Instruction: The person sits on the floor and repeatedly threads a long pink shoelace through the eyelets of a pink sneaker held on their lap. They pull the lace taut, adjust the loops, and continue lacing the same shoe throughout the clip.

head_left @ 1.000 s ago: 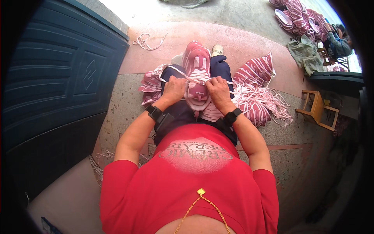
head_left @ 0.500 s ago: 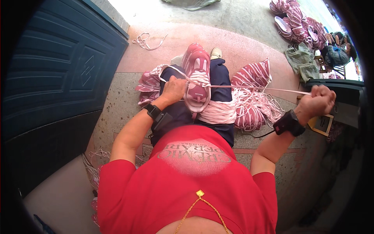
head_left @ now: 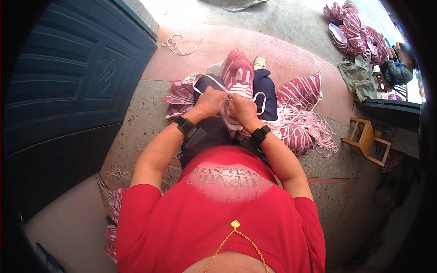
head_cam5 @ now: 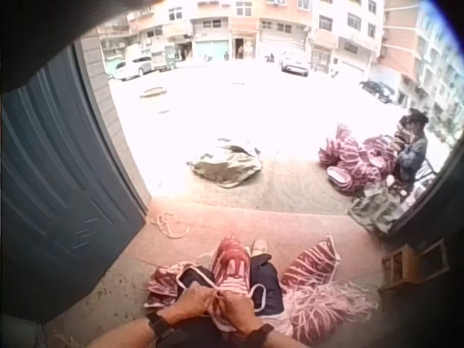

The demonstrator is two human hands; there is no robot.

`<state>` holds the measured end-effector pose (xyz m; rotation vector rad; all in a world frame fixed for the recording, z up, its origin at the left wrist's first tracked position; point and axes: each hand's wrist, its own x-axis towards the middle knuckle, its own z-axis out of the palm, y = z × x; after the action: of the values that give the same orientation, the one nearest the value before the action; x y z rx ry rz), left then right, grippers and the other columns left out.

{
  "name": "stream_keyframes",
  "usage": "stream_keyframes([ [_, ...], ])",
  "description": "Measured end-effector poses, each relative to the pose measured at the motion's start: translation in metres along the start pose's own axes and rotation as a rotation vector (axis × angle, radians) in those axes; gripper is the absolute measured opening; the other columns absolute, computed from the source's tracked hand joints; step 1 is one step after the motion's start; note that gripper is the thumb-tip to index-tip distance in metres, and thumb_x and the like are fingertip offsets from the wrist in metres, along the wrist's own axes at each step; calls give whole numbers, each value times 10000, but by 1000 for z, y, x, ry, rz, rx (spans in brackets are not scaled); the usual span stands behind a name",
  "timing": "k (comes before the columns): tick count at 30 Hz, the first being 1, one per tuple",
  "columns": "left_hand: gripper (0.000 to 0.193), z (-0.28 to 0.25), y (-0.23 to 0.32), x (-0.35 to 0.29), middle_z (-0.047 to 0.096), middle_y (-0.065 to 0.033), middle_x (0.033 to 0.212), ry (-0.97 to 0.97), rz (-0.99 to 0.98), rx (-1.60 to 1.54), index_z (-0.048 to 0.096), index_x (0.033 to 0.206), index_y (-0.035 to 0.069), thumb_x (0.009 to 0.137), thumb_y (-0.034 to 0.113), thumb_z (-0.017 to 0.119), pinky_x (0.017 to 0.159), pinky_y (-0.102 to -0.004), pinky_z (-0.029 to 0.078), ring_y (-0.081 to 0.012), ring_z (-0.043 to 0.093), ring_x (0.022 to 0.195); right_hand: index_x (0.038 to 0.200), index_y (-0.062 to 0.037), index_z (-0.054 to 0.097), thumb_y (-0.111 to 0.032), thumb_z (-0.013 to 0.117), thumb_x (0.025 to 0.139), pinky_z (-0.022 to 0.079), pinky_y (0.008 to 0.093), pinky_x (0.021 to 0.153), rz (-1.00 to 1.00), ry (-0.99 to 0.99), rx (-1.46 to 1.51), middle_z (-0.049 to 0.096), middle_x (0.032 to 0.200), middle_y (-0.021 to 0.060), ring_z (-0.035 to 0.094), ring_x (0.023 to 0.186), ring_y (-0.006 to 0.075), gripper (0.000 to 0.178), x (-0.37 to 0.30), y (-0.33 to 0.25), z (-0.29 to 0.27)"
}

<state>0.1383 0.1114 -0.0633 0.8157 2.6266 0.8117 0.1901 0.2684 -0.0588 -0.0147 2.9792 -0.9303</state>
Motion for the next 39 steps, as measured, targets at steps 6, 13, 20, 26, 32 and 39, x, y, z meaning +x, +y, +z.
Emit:
stream_keyframes([
  [6, 218, 0, 1, 3, 631, -188, 887, -37, 23, 25, 645, 992, 30, 854, 126, 506, 759, -461, 458, -378, 539, 836, 846, -30, 574, -176, 546, 836, 513, 413, 567, -126, -99, -136, 639, 692, 168, 654, 634, 321, 149, 3, 1, -5],
  [13, 232, -18, -9, 17, 620, -189, 881, 233, 136, -191, 616, 1018, -4, 805, 72, 569, 797, -401, 488, -378, 612, 887, 829, 21, 543, -133, 504, 829, 522, 388, 582, -97, -219, -162, 611, 712, 165, 652, 664, 314, 158, 8, -17, -15],
  [20, 107, -24, 10, 48, 629, -175, 853, -67, 139, 425, 588, 881, 43, 790, 68, 537, 678, -411, 537, -332, 658, 797, 746, -4, 512, -143, 510, 824, 455, 396, 540, -365, -29, 355, 526, 736, 164, 536, 593, 310, 159, -16, 28, -31],
  [26, 136, -37, 32, 35, 644, -217, 822, -69, -171, 324, 607, 873, 47, 829, 143, 521, 698, -459, 521, -378, 648, 796, 649, -148, 364, -206, 401, 958, 149, 228, 347, 292, -64, 2035, 252, 521, -62, 196, 389, 44, 316, -15, -37, -240],
  [32, 328, -61, 61, 64, 644, -168, 1038, -397, 195, -159, 644, 1075, 36, 836, 258, 608, 896, -367, 451, -292, 584, 1036, 789, -85, 362, -209, 268, 1014, 175, 199, 312, -231, -431, 2418, 272, 568, -36, 209, 388, 33, 273, -25, -101, -318],
  [39, 253, -110, 76, 69, 659, -107, 1028, -577, 172, -867, 658, 1023, -5, 916, 199, 555, 932, -303, 436, -183, 602, 996, 925, 17, 593, -189, 457, 917, 408, 377, 870, -388, 276, 1346, 597, 1029, 185, 553, 983, 258, 248, 19, -15, -285],
])
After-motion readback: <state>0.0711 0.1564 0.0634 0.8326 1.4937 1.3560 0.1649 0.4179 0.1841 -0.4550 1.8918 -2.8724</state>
